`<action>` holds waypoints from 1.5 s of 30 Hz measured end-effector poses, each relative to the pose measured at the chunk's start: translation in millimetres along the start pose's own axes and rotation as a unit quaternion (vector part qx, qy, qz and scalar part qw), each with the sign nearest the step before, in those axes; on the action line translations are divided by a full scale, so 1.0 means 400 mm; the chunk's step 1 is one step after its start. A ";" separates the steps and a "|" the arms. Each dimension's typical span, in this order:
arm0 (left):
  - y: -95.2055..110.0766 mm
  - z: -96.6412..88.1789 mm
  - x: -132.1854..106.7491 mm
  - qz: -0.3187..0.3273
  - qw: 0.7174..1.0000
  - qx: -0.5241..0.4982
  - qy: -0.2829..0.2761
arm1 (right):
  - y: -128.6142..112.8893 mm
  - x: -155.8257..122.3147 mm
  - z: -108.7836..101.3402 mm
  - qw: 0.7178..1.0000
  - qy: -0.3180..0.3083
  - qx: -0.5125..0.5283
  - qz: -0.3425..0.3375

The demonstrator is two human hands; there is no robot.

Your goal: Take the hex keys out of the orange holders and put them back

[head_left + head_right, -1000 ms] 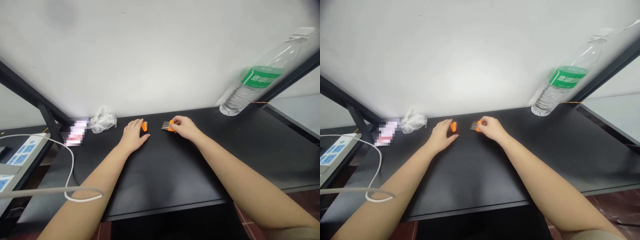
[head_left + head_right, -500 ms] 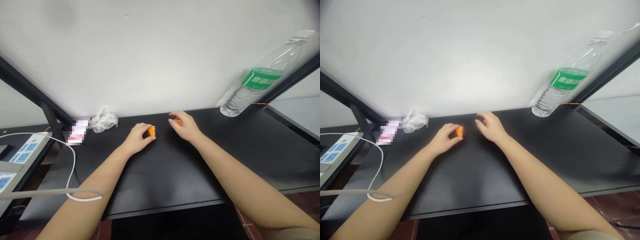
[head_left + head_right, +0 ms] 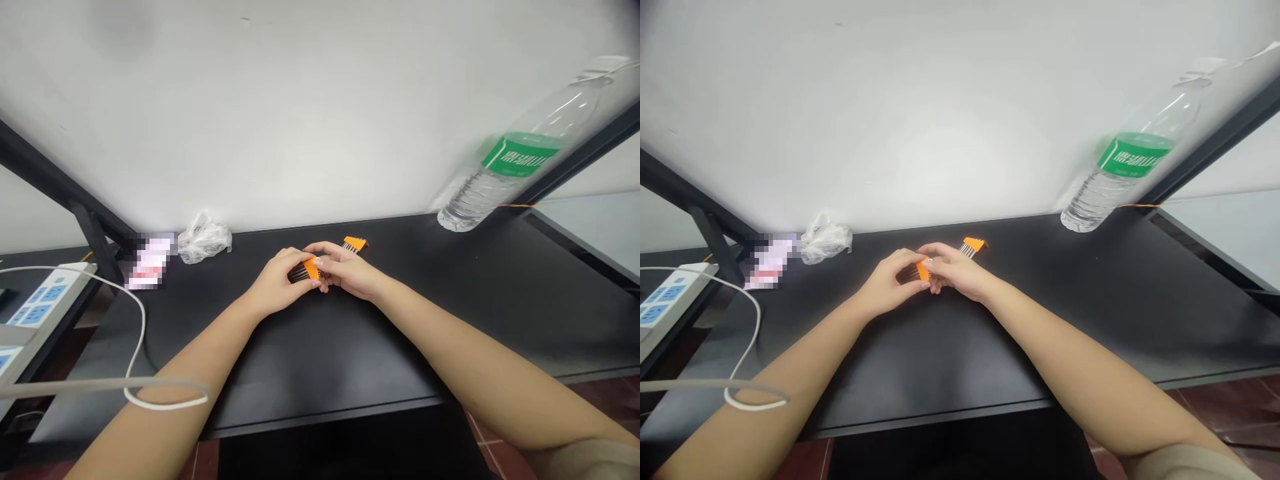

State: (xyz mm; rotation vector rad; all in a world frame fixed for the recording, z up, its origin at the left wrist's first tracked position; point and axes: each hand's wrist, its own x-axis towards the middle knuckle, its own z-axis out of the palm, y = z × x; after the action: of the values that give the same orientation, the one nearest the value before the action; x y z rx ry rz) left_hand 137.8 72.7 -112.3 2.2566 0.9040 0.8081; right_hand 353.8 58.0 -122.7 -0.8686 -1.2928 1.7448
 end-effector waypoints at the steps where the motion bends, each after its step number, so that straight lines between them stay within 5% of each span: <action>1: 0.003 0.002 0.000 -0.004 1.000 -0.006 0.003 | -0.001 -0.001 0.000 1.000 -0.002 -0.004 -0.001; 13: 0.011 -0.005 0.006 -0.061 0.997 0.006 0.052 | 0.010 0.014 0.005 0.995 0.037 0.082 -0.031; 29: -0.016 -0.037 0.002 -0.151 0.988 0.036 0.015 | 0.028 0.034 -0.050 0.983 0.146 0.114 0.001; 38: -0.028 -0.047 0.000 -0.164 0.985 0.053 0.022 | 0.028 0.046 -0.080 0.984 0.133 -0.091 0.070; 45: -0.026 -0.041 0.000 -0.145 0.987 0.061 0.014 | 0.017 0.041 -0.087 0.946 0.116 -0.286 0.099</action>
State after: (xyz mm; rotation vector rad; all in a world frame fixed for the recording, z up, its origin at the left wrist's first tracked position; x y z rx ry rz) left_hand 122.0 83.7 -108.8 2.1491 1.2913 0.6698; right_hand 375.0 86.4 -139.3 -1.5281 -1.6181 1.3602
